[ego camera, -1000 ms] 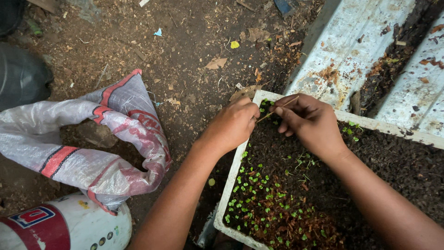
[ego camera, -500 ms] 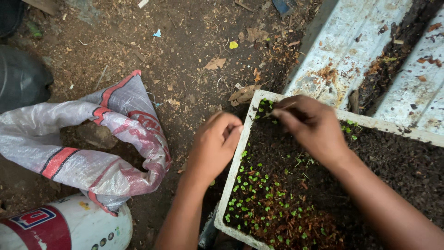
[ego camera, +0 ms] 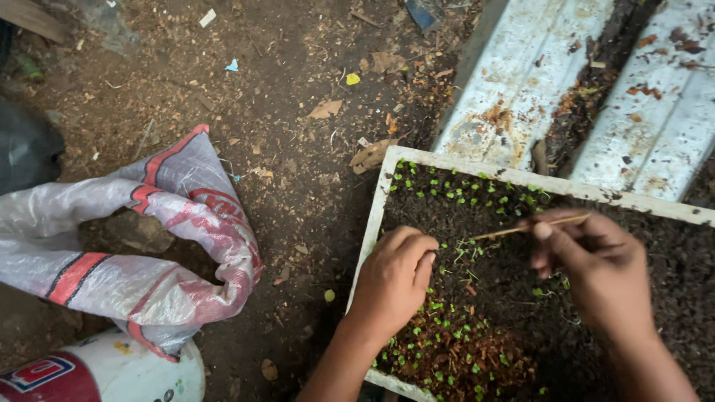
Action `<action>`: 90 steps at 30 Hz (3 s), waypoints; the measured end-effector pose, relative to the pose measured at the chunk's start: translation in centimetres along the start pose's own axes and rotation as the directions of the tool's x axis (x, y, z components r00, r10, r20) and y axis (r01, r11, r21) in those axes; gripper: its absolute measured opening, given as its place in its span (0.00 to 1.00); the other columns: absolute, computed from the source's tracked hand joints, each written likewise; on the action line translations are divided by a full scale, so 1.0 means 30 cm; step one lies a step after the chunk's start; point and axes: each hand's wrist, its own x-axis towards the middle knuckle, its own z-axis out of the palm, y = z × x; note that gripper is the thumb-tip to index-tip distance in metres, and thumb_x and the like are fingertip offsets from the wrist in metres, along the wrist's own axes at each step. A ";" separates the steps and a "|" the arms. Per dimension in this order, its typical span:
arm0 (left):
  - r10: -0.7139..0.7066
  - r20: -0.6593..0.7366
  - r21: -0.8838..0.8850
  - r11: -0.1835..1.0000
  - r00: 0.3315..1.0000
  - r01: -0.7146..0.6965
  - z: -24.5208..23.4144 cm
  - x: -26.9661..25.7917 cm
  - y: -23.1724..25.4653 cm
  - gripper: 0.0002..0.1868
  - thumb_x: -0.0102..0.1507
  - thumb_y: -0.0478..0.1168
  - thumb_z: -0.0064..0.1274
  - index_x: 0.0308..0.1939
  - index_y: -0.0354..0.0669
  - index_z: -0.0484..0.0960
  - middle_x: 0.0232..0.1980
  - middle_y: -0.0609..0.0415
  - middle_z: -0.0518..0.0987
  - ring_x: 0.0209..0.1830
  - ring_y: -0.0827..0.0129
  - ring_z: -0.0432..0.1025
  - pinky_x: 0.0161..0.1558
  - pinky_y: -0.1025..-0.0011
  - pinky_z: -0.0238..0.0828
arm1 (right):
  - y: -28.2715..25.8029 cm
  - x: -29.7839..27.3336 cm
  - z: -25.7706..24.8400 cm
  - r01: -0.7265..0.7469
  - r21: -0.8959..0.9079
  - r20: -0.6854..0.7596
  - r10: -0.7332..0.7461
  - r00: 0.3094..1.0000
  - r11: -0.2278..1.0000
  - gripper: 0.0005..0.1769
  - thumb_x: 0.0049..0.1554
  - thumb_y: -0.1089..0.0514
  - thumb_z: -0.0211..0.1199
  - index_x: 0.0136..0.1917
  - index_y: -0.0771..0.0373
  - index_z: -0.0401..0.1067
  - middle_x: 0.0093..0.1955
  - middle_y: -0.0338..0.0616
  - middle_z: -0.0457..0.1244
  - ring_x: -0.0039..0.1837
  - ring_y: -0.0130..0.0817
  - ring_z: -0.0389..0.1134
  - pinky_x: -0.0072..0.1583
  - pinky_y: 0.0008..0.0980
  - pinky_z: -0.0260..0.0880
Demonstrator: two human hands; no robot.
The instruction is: The person uses a small stick to make holes in the soil of a white tray and then places small seedlings into the holes. The seedlings are taken from a denser area within the same tray and replanted into the empty soil section.
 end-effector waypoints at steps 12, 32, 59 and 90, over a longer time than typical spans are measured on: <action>0.141 0.262 0.314 0.923 0.955 -0.223 0.079 0.069 -0.060 0.09 0.60 0.25 0.54 0.44 0.36 0.79 0.45 0.49 0.74 0.41 0.62 0.67 0.37 0.70 0.75 | 0.025 0.004 0.043 -0.052 0.068 0.036 0.049 0.998 0.996 0.09 0.58 0.67 0.62 0.51 0.75 0.76 0.47 0.54 0.73 0.32 0.34 0.65 0.34 0.31 0.69; -0.543 -0.106 -0.437 0.778 0.833 0.452 -0.096 0.103 -0.152 0.03 0.64 0.38 0.59 0.41 0.47 0.86 0.38 0.61 0.81 0.30 0.78 0.67 0.32 0.78 0.63 | -0.003 0.105 0.096 -0.007 0.069 0.047 0.004 0.999 0.998 0.08 0.59 0.67 0.63 0.52 0.73 0.75 0.40 0.54 0.69 0.34 0.34 0.65 0.35 0.28 0.67; -0.346 -0.260 -0.209 0.931 0.901 0.297 -0.068 0.144 -0.238 0.03 0.57 0.35 0.60 0.34 0.43 0.85 0.29 0.52 0.79 0.27 0.62 0.76 0.31 0.69 0.72 | -0.004 0.269 0.320 0.148 0.043 0.231 -0.154 0.961 0.988 0.07 0.59 0.68 0.64 0.50 0.76 0.76 0.41 0.61 0.69 0.33 0.37 0.69 0.34 0.30 0.74; -0.399 -0.290 -0.334 0.894 0.870 0.298 -0.121 0.042 -0.142 0.08 0.62 0.29 0.54 0.43 0.38 0.85 0.36 0.50 0.80 0.31 0.71 0.70 0.31 0.77 0.68 | -0.017 0.264 0.357 0.458 -0.326 0.374 -0.332 0.866 0.827 0.08 0.57 0.65 0.64 0.51 0.67 0.77 0.46 0.58 0.72 0.47 0.59 0.74 0.44 0.48 0.73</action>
